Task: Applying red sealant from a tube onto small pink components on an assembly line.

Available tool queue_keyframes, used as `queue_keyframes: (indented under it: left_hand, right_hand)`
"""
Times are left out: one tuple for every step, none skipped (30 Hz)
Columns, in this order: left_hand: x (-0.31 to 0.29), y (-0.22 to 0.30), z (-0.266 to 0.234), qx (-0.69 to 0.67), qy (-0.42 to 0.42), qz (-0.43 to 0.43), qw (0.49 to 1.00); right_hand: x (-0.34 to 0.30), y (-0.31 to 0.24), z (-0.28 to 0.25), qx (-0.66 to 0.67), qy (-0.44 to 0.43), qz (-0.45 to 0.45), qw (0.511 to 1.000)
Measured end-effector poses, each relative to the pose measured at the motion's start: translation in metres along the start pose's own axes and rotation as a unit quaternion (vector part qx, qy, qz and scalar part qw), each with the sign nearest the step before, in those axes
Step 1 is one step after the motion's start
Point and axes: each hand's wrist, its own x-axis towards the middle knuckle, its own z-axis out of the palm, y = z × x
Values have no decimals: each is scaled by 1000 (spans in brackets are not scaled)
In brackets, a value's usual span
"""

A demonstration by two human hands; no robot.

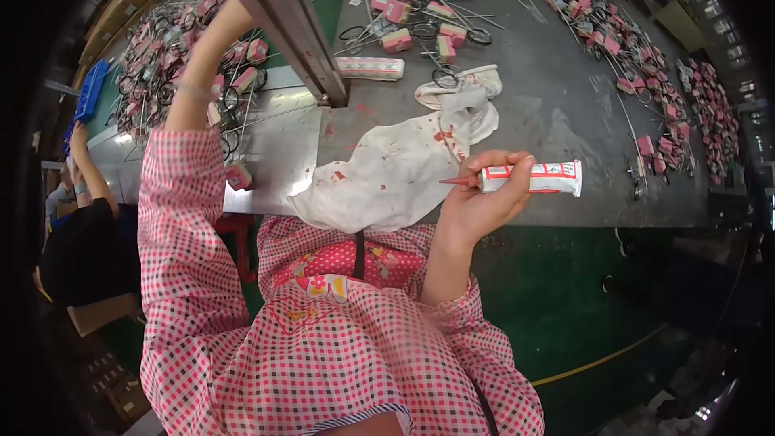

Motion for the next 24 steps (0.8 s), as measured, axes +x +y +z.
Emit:
queue_keyframes:
  left_hand:
    - [14, 0, 21, -186, -114, -82, 972]
    - [28, 4, 44, -208, -163, -121, 957]
    - [42, 15, 59, -266, -172, -107, 942]
    - [48, 23, 69, -323, -181, -117, 921]
    - [53, 22, 83, -323, -197, -108, 919]
    - [58, 19, 93, -322, -211, -100, 918]
    - [62, 16, 99, -324, -213, -94, 917]
    - [63, 12, 101, -248, -191, -57, 948]
    - [65, 7, 103, -169, -165, -20, 971]
    - [67, 7, 106, -170, -164, -13, 972]
    - [67, 9, 110, -173, -183, 17, 968]
    - [65, 11, 114, -175, -201, 47, 963]
    - [62, 13, 120, -203, -211, 7, 956]
    - [59, 10, 124, -136, -202, 33, 969]
    - [57, 8, 127, -92, -181, 39, 978]
    - [60, 14, 126, -49, -160, 46, 985]
    - [64, 18, 121, -50, -158, 53, 985]
    - [67, 20, 114, -6, -207, 57, 977]
    - [70, 23, 107, 41, -254, 58, 965]
    - [72, 20, 105, 42, -251, 61, 965]
    - [71, 14, 101, -39, -225, 59, 972]
    - [70, 9, 97, -122, -200, 57, 971]
    - [68, 4, 94, -124, -134, 60, 981]
    - [65, 0, 91, -123, -133, 61, 981]
  right_hand:
    - [1, -1, -4, 5, 11, 7, 1000]
    - [2, -2, -7, 10, 22, 15, 1000]
    - [5, -3, -12, 11, 29, 7, 1000]
    - [6, -6, -17, 10, 41, 4, 999]
    - [7, -8, -22, 8, 53, 2, 999]
    - [9, -10, -28, 9, 55, -2, 998]
    - [12, -13, -34, -11, 67, -17, 998]
    - [14, -15, -40, -31, 77, -31, 996]
    - [16, -17, -46, -30, 84, -32, 995]
    - [19, -17, -52, -28, 87, -38, 995]
    - [21, -17, -57, -30, 97, -30, 994]
    - [23, -17, -62, -32, 106, -22, 994]
    - [25, -16, -66, -35, 112, -20, 993]
    - [27, -16, -67, -33, 113, -26, 993]
    - [28, -16, -68, -30, 126, -18, 991]
    - [30, -16, -70, -29, 142, -10, 989]
    - [30, -17, -70, -27, 144, -17, 989]
    - [31, -17, -70, -26, 146, -15, 989]
    - [31, -17, -70, -25, 145, -12, 989]
    - [30, -17, -69, -23, 144, -15, 989]
    - [29, -16, -68, -25, 140, -15, 990]
    - [28, -16, -67, -28, 137, -14, 990]
    - [27, -16, -67, -27, 137, -15, 990]
    - [27, -15, -66, -31, 135, -16, 990]
